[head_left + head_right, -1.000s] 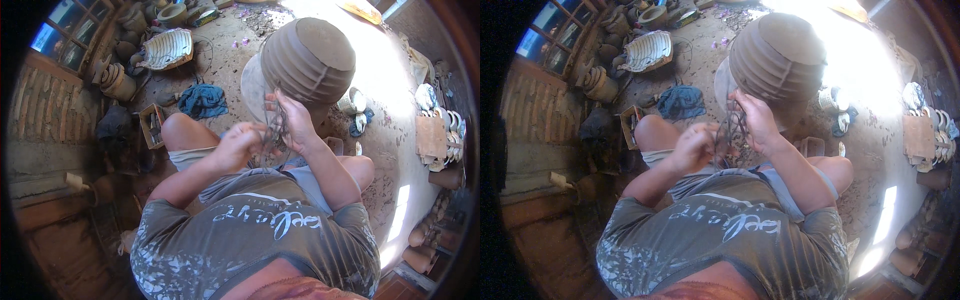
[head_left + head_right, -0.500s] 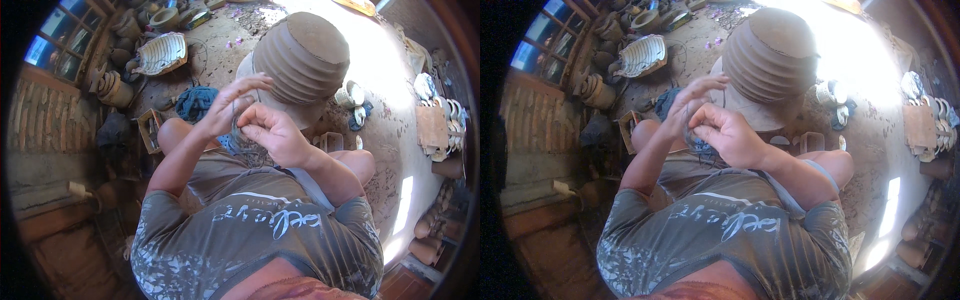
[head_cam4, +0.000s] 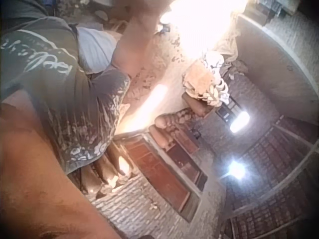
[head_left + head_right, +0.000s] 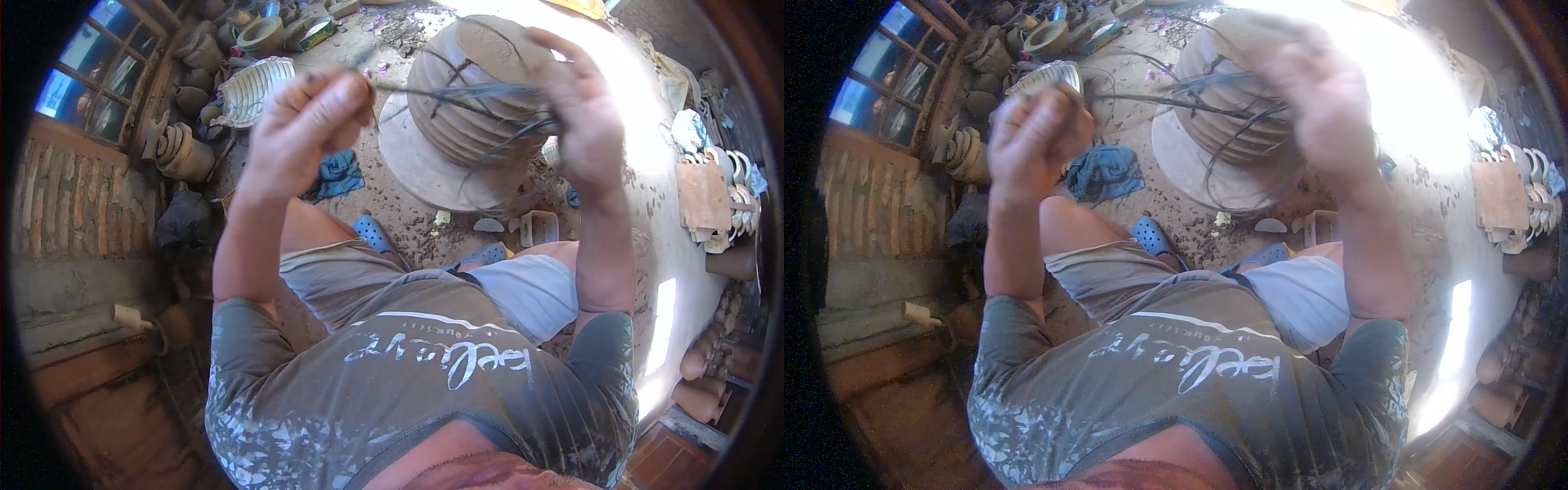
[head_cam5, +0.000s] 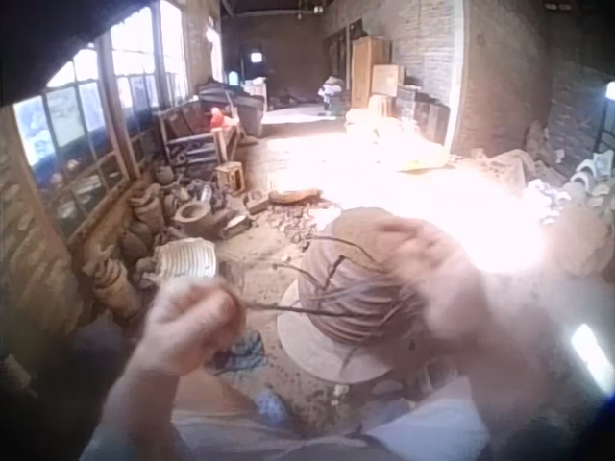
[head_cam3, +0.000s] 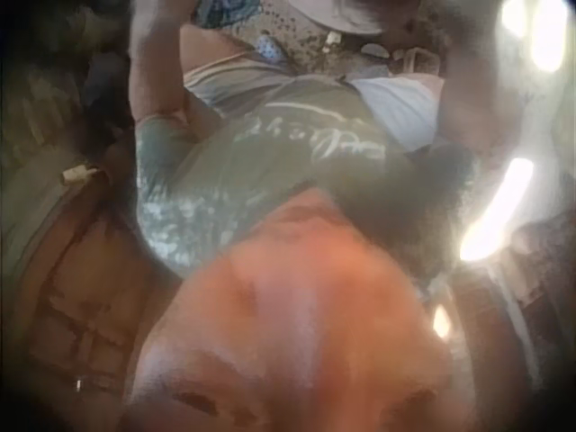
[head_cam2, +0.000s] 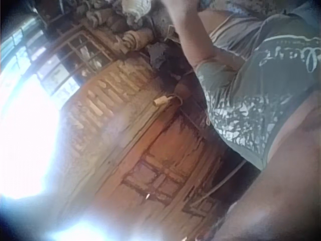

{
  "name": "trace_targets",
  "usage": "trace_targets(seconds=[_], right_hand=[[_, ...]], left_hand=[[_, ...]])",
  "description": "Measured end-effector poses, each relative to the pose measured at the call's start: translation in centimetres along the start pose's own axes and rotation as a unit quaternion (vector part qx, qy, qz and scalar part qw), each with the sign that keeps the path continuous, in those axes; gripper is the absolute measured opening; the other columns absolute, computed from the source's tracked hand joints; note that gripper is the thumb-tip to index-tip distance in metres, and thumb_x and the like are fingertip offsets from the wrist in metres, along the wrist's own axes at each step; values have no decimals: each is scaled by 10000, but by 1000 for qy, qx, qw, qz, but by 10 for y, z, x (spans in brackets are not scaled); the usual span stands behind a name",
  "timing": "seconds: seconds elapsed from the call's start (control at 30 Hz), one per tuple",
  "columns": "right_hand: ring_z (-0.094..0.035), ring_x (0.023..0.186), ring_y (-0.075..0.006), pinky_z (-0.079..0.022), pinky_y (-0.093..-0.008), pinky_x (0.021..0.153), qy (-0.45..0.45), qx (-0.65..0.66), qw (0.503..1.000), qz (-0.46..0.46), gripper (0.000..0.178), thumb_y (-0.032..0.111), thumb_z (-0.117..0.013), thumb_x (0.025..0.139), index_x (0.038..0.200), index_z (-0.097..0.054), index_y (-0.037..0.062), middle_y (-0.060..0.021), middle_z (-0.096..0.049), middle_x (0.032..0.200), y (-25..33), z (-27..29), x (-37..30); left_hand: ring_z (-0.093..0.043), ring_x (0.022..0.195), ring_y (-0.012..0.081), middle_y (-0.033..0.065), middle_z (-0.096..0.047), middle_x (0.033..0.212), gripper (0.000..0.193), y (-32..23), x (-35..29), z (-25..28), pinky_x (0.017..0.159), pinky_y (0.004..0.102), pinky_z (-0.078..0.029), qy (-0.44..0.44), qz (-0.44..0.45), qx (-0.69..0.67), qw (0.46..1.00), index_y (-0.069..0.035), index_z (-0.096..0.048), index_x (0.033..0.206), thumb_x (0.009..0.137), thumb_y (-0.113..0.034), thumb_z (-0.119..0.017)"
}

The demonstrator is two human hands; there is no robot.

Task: The person shapes a large clay vessel by hand on a pottery wheel, smoothing the exterior walls and then using a rib tool to refine the base after flipping it over.

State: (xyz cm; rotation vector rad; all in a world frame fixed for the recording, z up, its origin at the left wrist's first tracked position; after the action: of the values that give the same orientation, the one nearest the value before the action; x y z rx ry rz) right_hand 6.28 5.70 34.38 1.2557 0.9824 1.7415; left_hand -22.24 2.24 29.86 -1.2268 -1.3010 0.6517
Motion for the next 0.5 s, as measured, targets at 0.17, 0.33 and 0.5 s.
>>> trace_targets(seconds=[0.17,0.33,0.5], right_hand=[[-597,786,-83,-535,-283,762,238,-38,969,48,223,177,-683,1038,1198,-729,27,2,-676,848,-31,-80,18],[-640,887,-106,-535,-291,859,301,12,949,96,211,86,-580,1044,1154,-749,21,-15,-703,881,4,-104,44],[-516,624,-81,-427,-236,577,245,36,941,232,337,328,-540,1110,989,-723,72,2,-658,761,72,-47,80]], left_hand=[[-643,750,130,118,-705,984,280,-80,35,-14,672,299,-530,225,-159,-119,954,14,-626,1260,1093,-210,-623],[-614,746,133,15,-673,843,312,-123,63,-36,743,365,-534,221,-229,-1,948,-47,-665,1036,1137,-308,-526],[-655,1035,179,93,-696,1082,356,-59,111,-31,984,412,-526,-4,-214,-45,976,-55,-626,1214,1159,-369,-467]])
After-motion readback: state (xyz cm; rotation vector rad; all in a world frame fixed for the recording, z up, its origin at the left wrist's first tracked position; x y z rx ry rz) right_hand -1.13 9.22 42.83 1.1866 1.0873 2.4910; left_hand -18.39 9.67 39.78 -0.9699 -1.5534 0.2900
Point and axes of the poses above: each hand's wrist, its own x-axis towards the middle knuckle, its own z-axis out of the back of the hand, y = z × x, the point moved 4 cm from there along x, towards the middle knuckle
